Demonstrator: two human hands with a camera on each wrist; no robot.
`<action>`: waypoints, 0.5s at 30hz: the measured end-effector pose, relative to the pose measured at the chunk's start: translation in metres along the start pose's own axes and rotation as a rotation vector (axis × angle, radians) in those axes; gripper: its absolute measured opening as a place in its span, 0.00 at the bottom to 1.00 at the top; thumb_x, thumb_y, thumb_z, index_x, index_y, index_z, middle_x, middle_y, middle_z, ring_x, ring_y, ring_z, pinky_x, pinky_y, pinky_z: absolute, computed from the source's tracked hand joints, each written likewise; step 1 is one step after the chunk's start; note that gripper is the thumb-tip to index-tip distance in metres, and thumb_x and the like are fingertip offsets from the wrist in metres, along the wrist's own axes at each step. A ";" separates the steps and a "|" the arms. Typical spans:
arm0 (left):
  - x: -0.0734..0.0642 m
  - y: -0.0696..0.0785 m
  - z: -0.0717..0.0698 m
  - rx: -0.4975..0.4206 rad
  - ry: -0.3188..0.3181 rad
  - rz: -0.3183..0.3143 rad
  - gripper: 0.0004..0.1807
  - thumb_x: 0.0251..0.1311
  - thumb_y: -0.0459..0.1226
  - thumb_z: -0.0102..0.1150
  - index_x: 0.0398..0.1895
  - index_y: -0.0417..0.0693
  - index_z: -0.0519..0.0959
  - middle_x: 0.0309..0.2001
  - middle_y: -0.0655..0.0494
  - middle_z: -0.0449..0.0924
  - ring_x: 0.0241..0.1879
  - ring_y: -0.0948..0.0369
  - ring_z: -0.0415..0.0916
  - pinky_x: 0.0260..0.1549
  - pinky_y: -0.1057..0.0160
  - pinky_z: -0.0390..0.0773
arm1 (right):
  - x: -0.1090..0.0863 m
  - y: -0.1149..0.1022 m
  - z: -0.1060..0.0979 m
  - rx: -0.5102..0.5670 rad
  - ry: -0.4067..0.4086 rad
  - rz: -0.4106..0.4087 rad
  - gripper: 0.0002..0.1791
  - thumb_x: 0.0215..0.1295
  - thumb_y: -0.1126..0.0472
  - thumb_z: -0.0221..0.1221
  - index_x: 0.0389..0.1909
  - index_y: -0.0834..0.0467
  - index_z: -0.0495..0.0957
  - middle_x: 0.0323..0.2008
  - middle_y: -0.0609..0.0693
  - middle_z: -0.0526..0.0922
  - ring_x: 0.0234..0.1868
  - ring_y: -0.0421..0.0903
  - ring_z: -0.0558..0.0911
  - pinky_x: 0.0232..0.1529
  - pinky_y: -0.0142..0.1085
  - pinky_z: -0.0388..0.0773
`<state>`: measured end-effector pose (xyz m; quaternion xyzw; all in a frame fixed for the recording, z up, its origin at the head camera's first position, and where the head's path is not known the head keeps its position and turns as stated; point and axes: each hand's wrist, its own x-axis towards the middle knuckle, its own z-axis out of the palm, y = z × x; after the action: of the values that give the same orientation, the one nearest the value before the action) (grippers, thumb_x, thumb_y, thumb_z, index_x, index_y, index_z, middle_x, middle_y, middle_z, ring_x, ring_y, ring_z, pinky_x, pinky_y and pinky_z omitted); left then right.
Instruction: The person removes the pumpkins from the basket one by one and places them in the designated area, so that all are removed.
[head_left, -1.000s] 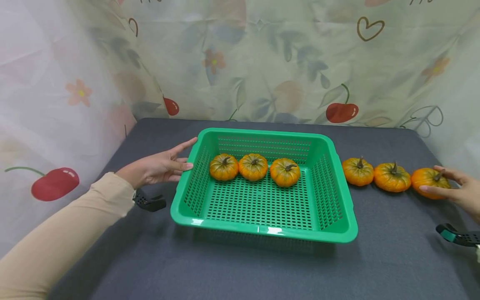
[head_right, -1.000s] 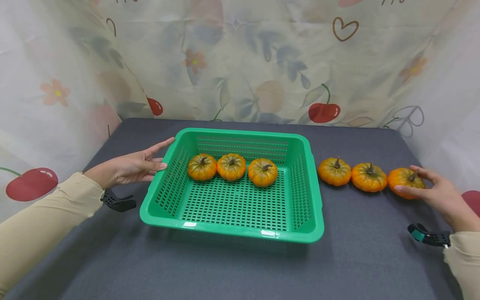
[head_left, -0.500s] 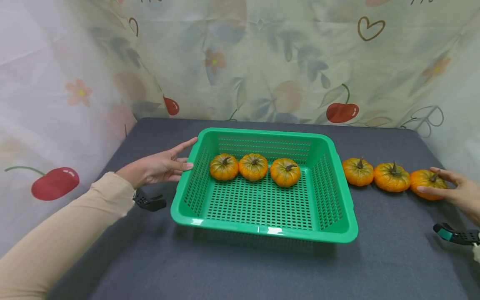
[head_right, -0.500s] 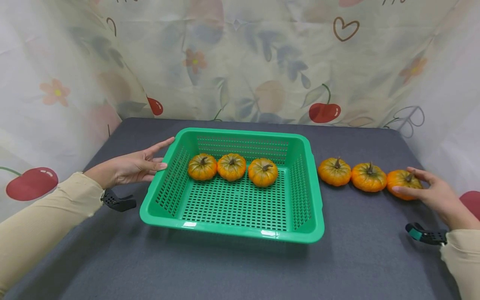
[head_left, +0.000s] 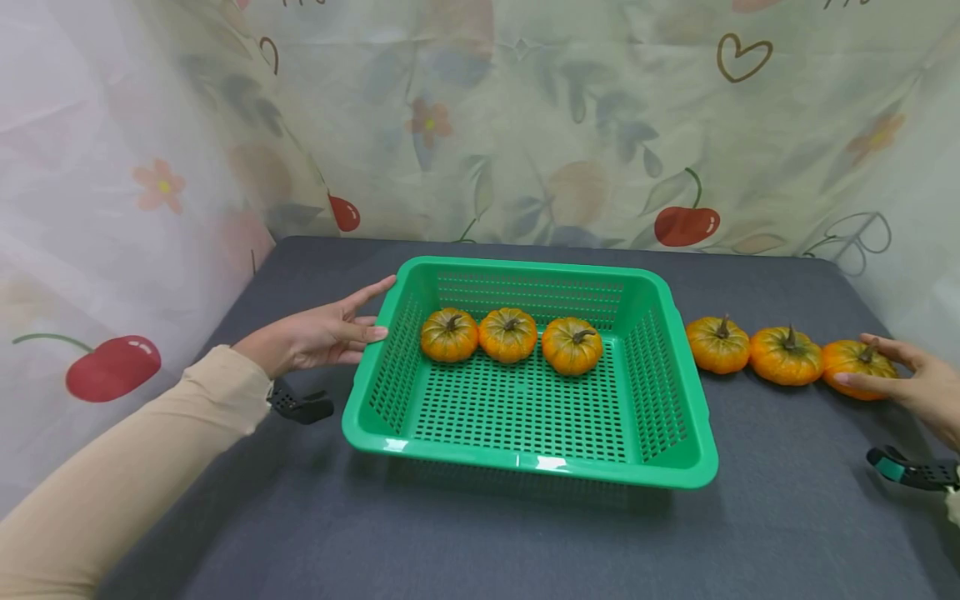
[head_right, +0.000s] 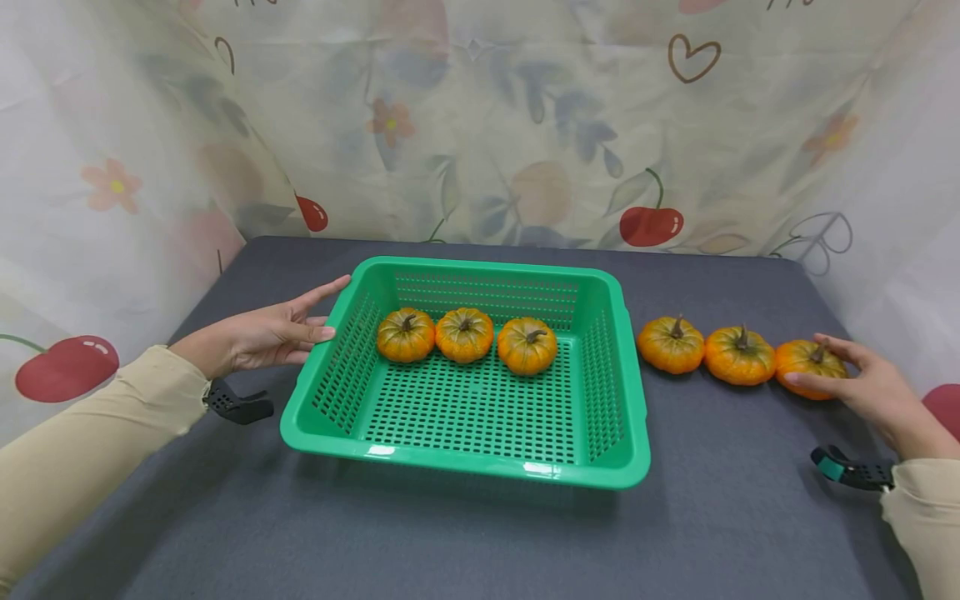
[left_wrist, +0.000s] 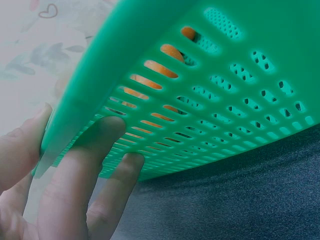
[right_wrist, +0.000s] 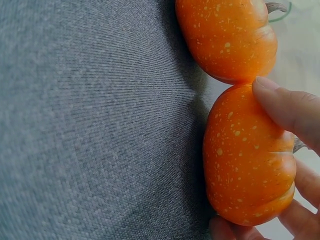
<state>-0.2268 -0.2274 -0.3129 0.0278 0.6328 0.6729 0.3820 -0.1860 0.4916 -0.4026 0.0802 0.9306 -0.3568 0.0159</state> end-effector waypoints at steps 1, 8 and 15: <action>0.000 0.000 0.000 0.000 0.000 -0.001 0.50 0.68 0.28 0.52 0.74 0.85 0.38 0.78 0.46 0.38 0.47 0.55 0.83 0.41 0.60 0.86 | 0.001 0.002 0.000 0.001 0.000 -0.003 0.51 0.68 0.47 0.57 0.77 0.60 0.34 0.74 0.70 0.31 0.71 0.72 0.28 0.65 0.73 0.33; 0.000 0.000 0.000 0.001 -0.001 0.000 0.49 0.68 0.28 0.51 0.74 0.86 0.38 0.78 0.46 0.38 0.47 0.55 0.83 0.41 0.59 0.86 | 0.017 0.028 -0.001 -0.007 -0.006 -0.004 0.53 0.67 0.45 0.58 0.77 0.60 0.33 0.74 0.71 0.31 0.71 0.72 0.29 0.65 0.74 0.35; 0.000 0.000 0.000 0.003 -0.004 0.001 0.49 0.68 0.28 0.51 0.74 0.86 0.38 0.78 0.46 0.38 0.46 0.56 0.83 0.40 0.60 0.86 | 0.031 0.053 0.000 0.001 -0.003 0.006 0.54 0.64 0.42 0.60 0.77 0.49 0.31 0.74 0.71 0.31 0.71 0.73 0.31 0.65 0.74 0.38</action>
<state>-0.2265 -0.2275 -0.3127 0.0298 0.6331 0.6720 0.3829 -0.2079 0.5344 -0.4401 0.0825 0.9301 -0.3574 0.0182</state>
